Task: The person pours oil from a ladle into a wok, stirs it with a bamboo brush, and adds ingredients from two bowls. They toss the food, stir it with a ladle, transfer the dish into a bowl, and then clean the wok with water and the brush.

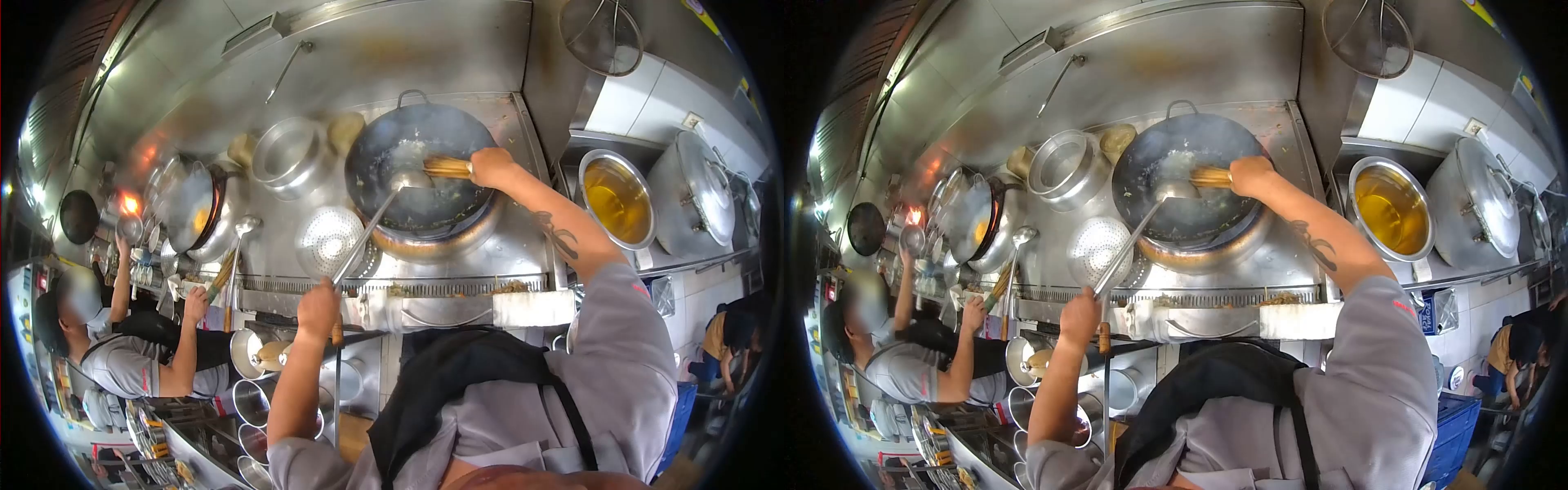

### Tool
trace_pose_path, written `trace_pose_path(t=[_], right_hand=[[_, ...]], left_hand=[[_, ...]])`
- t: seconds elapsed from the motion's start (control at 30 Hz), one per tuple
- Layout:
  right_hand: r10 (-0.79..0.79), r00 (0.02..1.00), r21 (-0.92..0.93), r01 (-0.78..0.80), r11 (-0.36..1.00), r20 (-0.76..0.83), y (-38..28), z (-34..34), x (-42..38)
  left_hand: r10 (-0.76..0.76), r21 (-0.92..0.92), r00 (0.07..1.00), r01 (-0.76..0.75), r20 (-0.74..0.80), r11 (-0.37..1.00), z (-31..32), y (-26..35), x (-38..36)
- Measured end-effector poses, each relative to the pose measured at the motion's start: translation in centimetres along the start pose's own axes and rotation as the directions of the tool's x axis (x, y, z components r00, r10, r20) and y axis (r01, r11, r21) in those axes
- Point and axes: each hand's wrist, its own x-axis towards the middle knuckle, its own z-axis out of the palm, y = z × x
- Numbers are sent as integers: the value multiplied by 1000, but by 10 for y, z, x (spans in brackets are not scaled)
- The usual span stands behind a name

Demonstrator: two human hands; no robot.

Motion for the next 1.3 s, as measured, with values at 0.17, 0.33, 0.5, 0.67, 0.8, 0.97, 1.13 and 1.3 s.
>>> trace_pose_path(t=[0.17, 0.33, 0.5, 0.67, 0.8, 0.97, 1.13, 1.3], right_hand=[[48, 974, 261, 12, 965, -224, -7, 17, -14], [177, 984, 313, -167, 935, -2, 22, 3, -16], [51, 999, 603, -43, 796, 5, 17, 43, -3], [290, 937, 431, -347, 833, 195, 32, 23, 16], [211, 967, 622, -253, 741, 143, 28, 44, 24], [241, 969, 793, -187, 579, 52, 41, 46, 19], [249, 931, 348, -333, 876, 265, 23, 20, 20], [213, 976, 603, -139, 785, -52, 5, 56, 39]], left_hand=[[-17, -48, 1000, 17, -13, 999, 5, -13, 18], [119, -394, 992, -98, 31, 914, 16, -42, 22], [151, -448, 987, -114, 48, 887, 22, -47, 25], [73, -560, 965, 83, 250, 824, -6, -33, 17], [76, -633, 934, 176, 350, 754, -15, -27, 10], [30, -660, 870, 350, 492, 664, -19, -29, 14], [131, -741, 754, 572, 644, 351, -41, -12, 9], [365, -665, 696, 711, 618, -228, -15, 42, 1]])
